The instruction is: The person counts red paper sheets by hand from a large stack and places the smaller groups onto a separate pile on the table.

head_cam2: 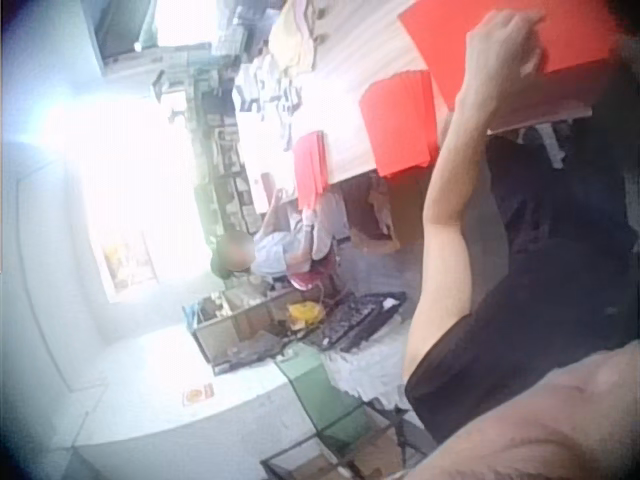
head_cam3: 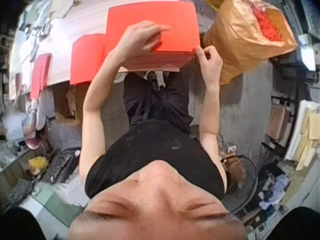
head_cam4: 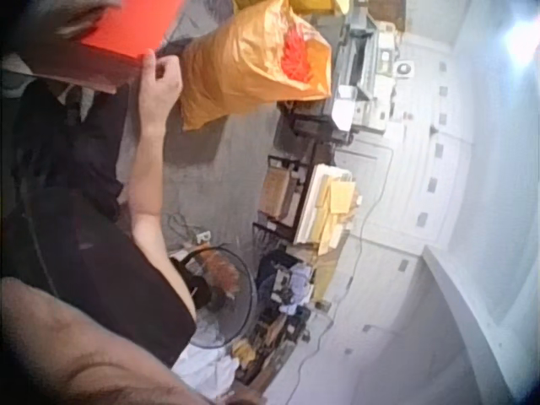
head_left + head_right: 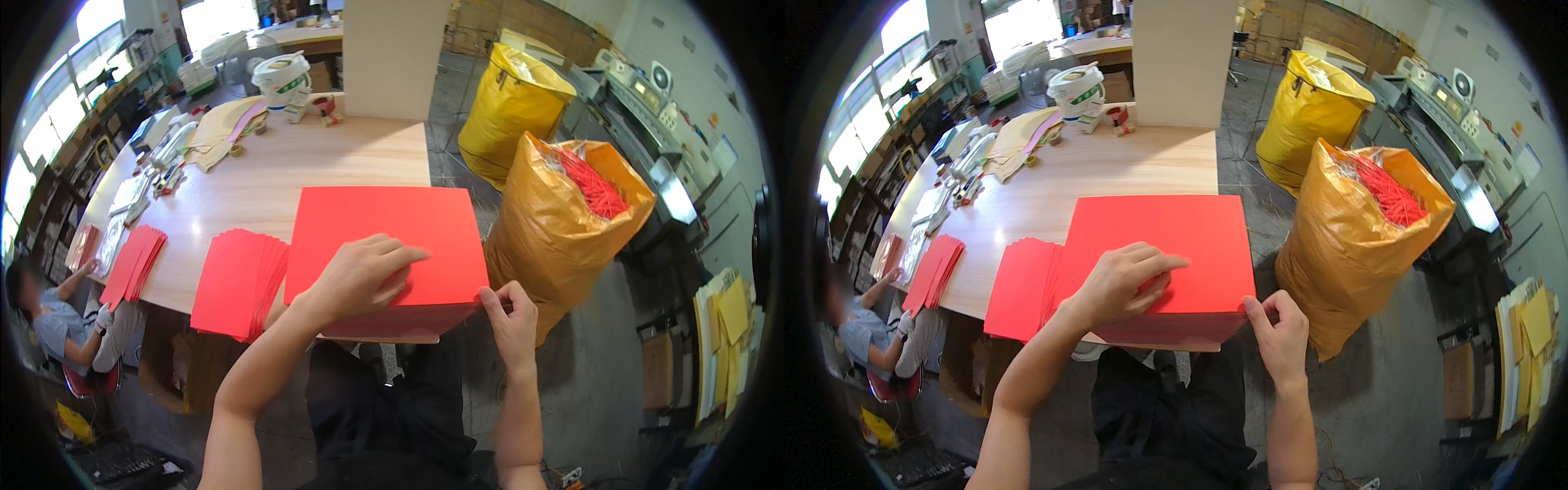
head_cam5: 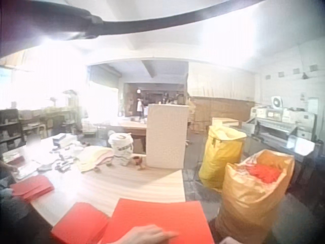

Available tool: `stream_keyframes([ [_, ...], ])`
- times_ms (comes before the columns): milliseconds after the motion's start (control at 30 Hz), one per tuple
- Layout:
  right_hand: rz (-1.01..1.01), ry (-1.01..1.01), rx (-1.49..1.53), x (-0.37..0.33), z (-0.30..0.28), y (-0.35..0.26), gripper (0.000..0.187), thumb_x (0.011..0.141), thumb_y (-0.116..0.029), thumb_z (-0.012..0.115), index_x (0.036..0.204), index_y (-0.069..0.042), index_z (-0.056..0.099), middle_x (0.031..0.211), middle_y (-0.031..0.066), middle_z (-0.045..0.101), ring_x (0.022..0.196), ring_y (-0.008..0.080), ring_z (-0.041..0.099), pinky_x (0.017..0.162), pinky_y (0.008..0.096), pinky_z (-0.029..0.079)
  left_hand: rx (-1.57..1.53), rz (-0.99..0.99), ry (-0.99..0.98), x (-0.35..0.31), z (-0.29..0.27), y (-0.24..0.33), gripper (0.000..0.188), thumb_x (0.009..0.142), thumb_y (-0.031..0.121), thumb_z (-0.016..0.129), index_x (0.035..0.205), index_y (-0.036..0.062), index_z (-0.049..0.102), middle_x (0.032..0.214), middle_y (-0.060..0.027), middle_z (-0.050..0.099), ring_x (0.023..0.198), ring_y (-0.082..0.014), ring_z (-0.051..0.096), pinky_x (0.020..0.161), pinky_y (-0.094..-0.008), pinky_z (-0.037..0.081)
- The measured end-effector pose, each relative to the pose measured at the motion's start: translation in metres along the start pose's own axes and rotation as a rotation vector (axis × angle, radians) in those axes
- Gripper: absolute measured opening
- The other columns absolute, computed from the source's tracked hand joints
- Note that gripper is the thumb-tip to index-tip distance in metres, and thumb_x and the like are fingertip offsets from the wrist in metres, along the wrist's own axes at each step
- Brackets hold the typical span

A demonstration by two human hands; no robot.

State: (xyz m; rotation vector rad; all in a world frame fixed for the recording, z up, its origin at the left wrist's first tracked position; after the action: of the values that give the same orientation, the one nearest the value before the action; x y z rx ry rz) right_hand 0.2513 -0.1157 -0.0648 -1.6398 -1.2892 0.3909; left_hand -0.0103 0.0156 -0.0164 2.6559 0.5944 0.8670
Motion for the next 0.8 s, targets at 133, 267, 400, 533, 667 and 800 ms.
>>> stream_keyframes([
  [133, -0.115, -0.239, -0.438, 0.016, -0.018, -0.034, 0.055, 0.109, -0.045, 0.067, 0.078, 0.000, 0.063, 0.071, 0.0237, 0.063, 0.071, 0.0471, 0.063, 0.064, 0.0526, 0.049, -0.214, -0.133, 0.083, -0.001, -0.001, -0.001, 0.030, 0.089, -0.008, 0.069, 0.114, 0.0044, 0.078, 0.110, -0.0125, 0.076, 0.108, -0.0327, 0.072, 0.100, -0.0435, 0.059],
  [267, 0.007, -0.200, -0.231, 0.031, -0.022, -0.094, 0.049, 0.108, -0.034, 0.070, 0.074, -0.001, 0.056, 0.066, 0.0193, 0.060, 0.063, 0.0422, 0.064, 0.059, 0.0486, 0.050, -0.225, -0.094, 0.106, -0.004, -0.001, -0.003, 0.033, 0.088, -0.011, 0.067, 0.116, 0.0039, 0.077, 0.122, -0.0120, 0.076, 0.118, -0.0320, 0.072, 0.103, -0.0424, 0.058],
  [400, -0.352, 0.089, -0.309, 0.022, 0.024, -0.084, 0.041, 0.107, -0.028, 0.073, 0.081, -0.004, 0.053, 0.065, 0.0122, 0.060, 0.055, 0.0290, 0.062, 0.054, 0.0422, 0.047, -0.225, -0.054, 0.067, -0.001, 0.001, -0.002, 0.038, 0.087, -0.014, 0.065, 0.117, 0.0041, 0.077, 0.129, -0.0125, 0.076, 0.124, -0.0333, 0.071, 0.104, -0.0416, 0.058],
  [533, 0.300, -0.033, 0.794, 0.026, 0.024, -0.062, 0.041, 0.110, -0.021, 0.071, 0.079, -0.008, 0.048, 0.066, -0.0037, 0.051, 0.060, 0.0042, 0.050, 0.051, 0.0277, 0.038, -0.255, -0.101, 0.076, 0.000, 0.001, 0.001, 0.038, 0.089, -0.013, 0.067, 0.122, 0.0052, 0.077, 0.130, -0.0134, 0.076, 0.126, -0.0342, 0.071, 0.105, -0.0425, 0.058],
  [667, -0.155, 0.063, 0.204, 0.024, 0.026, -0.074, 0.039, 0.109, -0.017, 0.069, 0.077, -0.009, 0.049, 0.067, -0.0044, 0.050, 0.061, 0.0016, 0.042, 0.053, 0.0239, 0.036, -0.234, -0.068, 0.056, -0.002, -0.001, -0.002, 0.036, 0.095, -0.003, 0.073, 0.129, 0.0070, 0.076, 0.133, -0.0140, 0.075, 0.127, -0.0348, 0.070, 0.105, -0.0439, 0.058],
  [800, 0.239, -0.062, 0.697, 0.035, 0.025, -0.069, 0.038, 0.109, -0.020, 0.068, 0.076, -0.008, 0.054, 0.064, -0.0025, 0.054, 0.056, 0.0058, 0.052, 0.050, 0.0253, 0.039, -0.213, -0.015, 0.036, -0.001, -0.002, 0.001, 0.044, 0.090, 0.017, 0.088, 0.133, 0.0101, 0.077, 0.140, -0.0152, 0.071, 0.128, -0.0354, 0.069, 0.105, -0.0464, 0.058],
])
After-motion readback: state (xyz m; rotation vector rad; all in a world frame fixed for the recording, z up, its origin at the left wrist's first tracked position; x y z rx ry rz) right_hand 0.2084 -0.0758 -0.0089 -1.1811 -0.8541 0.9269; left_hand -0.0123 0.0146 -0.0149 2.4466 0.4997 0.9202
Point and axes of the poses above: each hand's wrist, its own x-axis towards the middle knuckle, its own z-axis out of the palm, y = z × x, the point moved 2 cm from there along x, towards the middle knuckle
